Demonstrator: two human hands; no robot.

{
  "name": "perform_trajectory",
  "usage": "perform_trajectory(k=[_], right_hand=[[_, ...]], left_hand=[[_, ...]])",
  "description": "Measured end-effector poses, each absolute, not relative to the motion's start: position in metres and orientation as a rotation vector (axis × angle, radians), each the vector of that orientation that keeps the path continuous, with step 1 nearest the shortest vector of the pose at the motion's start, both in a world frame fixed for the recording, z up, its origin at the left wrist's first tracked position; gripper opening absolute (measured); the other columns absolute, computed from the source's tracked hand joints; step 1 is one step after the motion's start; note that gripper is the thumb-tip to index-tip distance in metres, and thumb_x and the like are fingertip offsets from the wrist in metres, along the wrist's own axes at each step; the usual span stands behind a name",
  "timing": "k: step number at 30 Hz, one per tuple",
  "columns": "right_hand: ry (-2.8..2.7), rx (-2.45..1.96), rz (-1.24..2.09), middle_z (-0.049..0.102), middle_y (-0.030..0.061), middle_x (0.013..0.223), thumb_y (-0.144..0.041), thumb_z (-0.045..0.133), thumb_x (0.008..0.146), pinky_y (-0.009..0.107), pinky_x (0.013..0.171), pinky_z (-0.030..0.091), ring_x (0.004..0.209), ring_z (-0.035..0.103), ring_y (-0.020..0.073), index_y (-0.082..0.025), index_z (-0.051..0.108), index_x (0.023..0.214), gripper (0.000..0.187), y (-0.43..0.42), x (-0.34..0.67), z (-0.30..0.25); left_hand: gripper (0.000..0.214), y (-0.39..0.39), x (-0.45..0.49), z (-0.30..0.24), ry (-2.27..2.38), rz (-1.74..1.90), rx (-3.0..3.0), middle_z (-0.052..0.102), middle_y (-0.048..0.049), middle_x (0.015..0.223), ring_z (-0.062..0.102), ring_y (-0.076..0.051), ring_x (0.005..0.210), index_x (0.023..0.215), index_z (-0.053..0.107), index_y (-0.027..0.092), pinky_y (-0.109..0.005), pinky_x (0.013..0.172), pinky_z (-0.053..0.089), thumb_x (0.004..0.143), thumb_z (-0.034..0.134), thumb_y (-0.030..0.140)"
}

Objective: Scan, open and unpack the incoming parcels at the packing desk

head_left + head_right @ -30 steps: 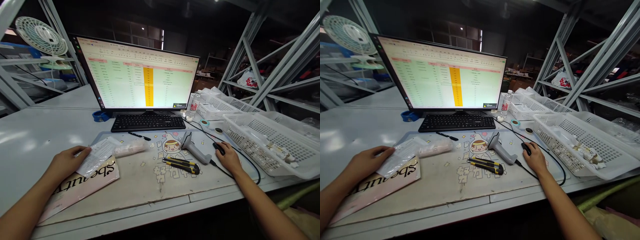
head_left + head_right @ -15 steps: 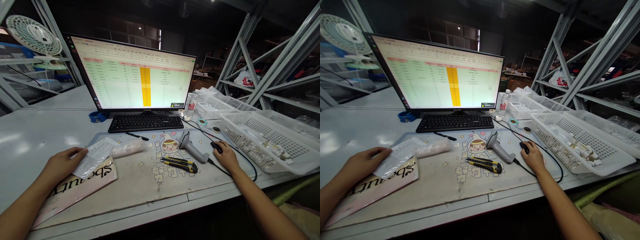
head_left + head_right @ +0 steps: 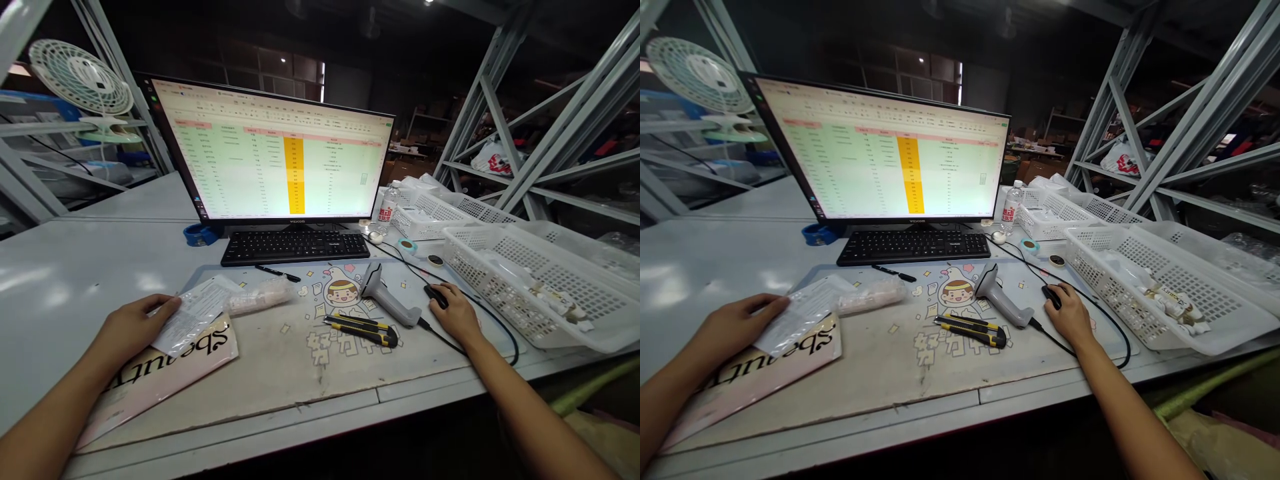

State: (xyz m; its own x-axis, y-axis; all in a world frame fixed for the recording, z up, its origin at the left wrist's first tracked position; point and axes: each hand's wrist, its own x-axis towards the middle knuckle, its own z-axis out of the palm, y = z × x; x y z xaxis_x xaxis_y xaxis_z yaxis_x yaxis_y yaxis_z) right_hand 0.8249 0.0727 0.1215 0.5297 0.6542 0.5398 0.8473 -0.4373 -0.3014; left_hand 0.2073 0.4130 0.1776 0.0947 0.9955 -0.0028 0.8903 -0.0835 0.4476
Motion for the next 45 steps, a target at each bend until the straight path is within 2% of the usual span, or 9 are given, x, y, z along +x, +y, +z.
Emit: perform_trajectory(k=[5, 25, 32, 39, 45], right_hand=[[-1.22, -2.228, -0.485, 0.068, 0.0111, 0.14, -0.04, 0.057, 0.093, 0.048, 0.1, 0.06, 0.12, 0.07, 0.0331, -0.025, 0.078, 0.128, 0.043, 0.072, 0.8257, 0.1203], [-1.255, -2.218, -0.492, 0.068, 0.0121, 0.141, -0.043, 0.055, 0.096, 0.05, 0.1, 0.06, 0.119, 0.07, 0.034, -0.024, 0.077, 0.131, 0.045, 0.0724, 0.8269, 0.12], [-1.243, -2.221, -0.493, 0.069, 0.0122, 0.14, -0.043, 0.055, 0.095, 0.049, 0.097, 0.061, 0.118, 0.07, 0.0337, -0.024, 0.077, 0.13, 0.045, 0.0727, 0.8273, 0.1191], [-1.252, -2.22, -0.485, 0.068, 0.013, 0.14, -0.043, 0.055, 0.095, 0.05, 0.1, 0.06, 0.12, 0.07, 0.0342, -0.023, 0.078, 0.13, 0.046, 0.073, 0.8277, 0.1189], [-1.245, -2.214, -0.497, 0.069, 0.0124, 0.14, -0.043, 0.055, 0.095, 0.049, 0.1, 0.061, 0.12, 0.07, 0.0339, -0.024, 0.078, 0.129, 0.046, 0.0733, 0.8282, 0.118]], left_hand=[[0.069, 0.415, 0.2056, 0.1755, 1.855, 0.483, 2.06, 0.082, -0.0144, 0.112, 0.072, -0.037, 0.1, 0.117, 0.081, 0.02, -0.039, 0.084, 0.055, 0.088, 0.046, 0.071], [0.075, 0.4169, 0.2058, 0.177, 1.872, 0.395, 2.011, 0.08, -0.0158, 0.12, 0.07, -0.039, 0.11, 0.127, 0.077, 0.019, -0.041, 0.088, 0.054, 0.089, 0.042, 0.074], [0.072, 0.4122, 0.2089, 0.1813, 1.87, 0.418, 2.004, 0.081, -0.015, 0.114, 0.071, -0.039, 0.107, 0.122, 0.079, 0.02, -0.041, 0.088, 0.054, 0.088, 0.043, 0.073], [0.074, 0.4152, 0.2055, 0.1762, 1.861, 0.405, 2.024, 0.08, -0.0149, 0.124, 0.07, -0.038, 0.111, 0.126, 0.078, 0.019, -0.041, 0.092, 0.054, 0.089, 0.043, 0.074], [0.072, 0.4154, 0.2064, 0.1762, 1.864, 0.427, 2.032, 0.081, -0.0146, 0.119, 0.072, -0.039, 0.109, 0.122, 0.079, 0.019, -0.041, 0.09, 0.056, 0.088, 0.043, 0.072]])
